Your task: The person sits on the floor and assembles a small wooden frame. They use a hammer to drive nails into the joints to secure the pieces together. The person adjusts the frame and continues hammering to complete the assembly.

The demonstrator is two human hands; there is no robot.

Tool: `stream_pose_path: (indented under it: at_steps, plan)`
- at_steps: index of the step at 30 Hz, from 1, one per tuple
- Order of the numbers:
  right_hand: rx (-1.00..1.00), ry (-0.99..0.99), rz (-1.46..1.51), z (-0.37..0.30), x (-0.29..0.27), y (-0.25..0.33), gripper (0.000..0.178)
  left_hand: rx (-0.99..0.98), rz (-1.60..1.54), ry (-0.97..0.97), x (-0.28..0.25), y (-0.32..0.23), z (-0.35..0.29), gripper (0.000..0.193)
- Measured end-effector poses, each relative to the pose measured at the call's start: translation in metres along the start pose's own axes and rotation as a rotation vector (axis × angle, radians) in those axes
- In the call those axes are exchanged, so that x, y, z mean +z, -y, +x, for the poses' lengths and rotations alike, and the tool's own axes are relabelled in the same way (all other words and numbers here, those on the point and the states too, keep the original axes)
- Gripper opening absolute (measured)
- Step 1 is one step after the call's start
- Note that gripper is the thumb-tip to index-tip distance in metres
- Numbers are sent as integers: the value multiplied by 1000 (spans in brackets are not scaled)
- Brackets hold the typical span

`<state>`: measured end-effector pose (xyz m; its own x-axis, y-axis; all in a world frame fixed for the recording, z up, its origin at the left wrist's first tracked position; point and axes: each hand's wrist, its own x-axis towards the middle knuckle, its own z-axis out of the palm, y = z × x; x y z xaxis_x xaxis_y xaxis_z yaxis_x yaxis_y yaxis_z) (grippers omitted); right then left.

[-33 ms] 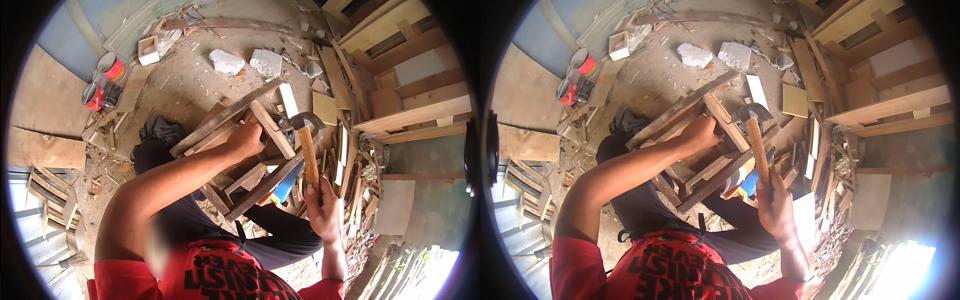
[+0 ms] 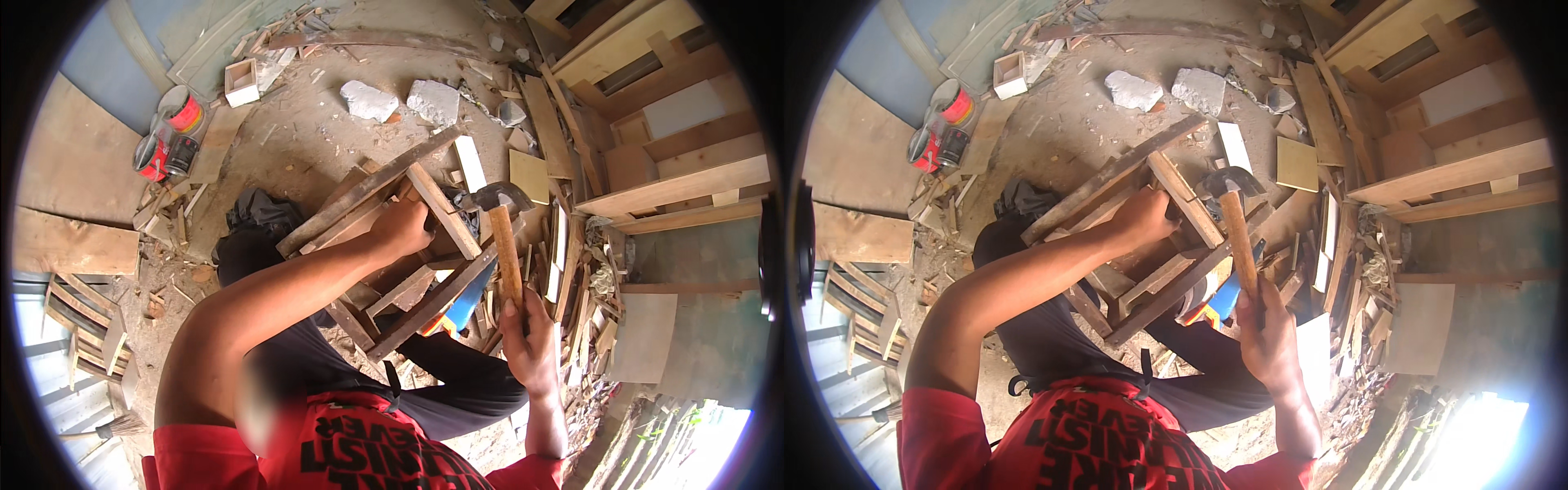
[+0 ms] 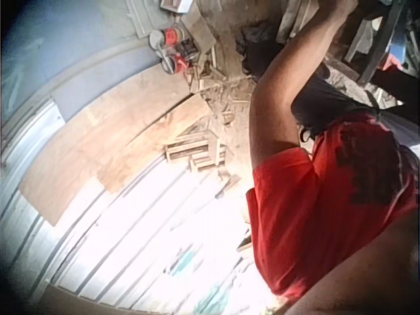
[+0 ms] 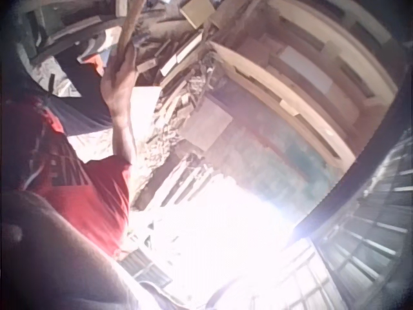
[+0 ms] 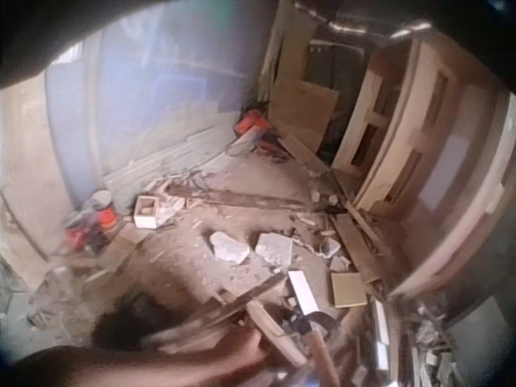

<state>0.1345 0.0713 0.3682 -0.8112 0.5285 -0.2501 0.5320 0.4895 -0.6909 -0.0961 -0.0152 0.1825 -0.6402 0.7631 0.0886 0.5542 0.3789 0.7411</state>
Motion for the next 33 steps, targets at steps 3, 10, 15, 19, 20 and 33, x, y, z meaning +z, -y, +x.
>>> stream_pose_path:
  at_steps: [3,10,15,19,20,33]
  plan:
    - [-56,-48,-13,-3,1,-6,28,29,31,23,2,-1,0,28]
    - [-75,-125,-27,-7,3,-12,33,16,63,34,-1,-2,3,28]
    - [-308,-191,-121,2,8,-22,24,4,39,74,1,-1,7,30]
    - [-109,-120,-114,0,-10,-7,24,-12,49,57,0,0,6,30]
    - [-112,-150,-43,-1,-11,-7,24,-9,59,40,0,-1,6,29]
    - [-156,-192,-17,1,-8,-4,24,-21,82,84,-3,-4,8,31]
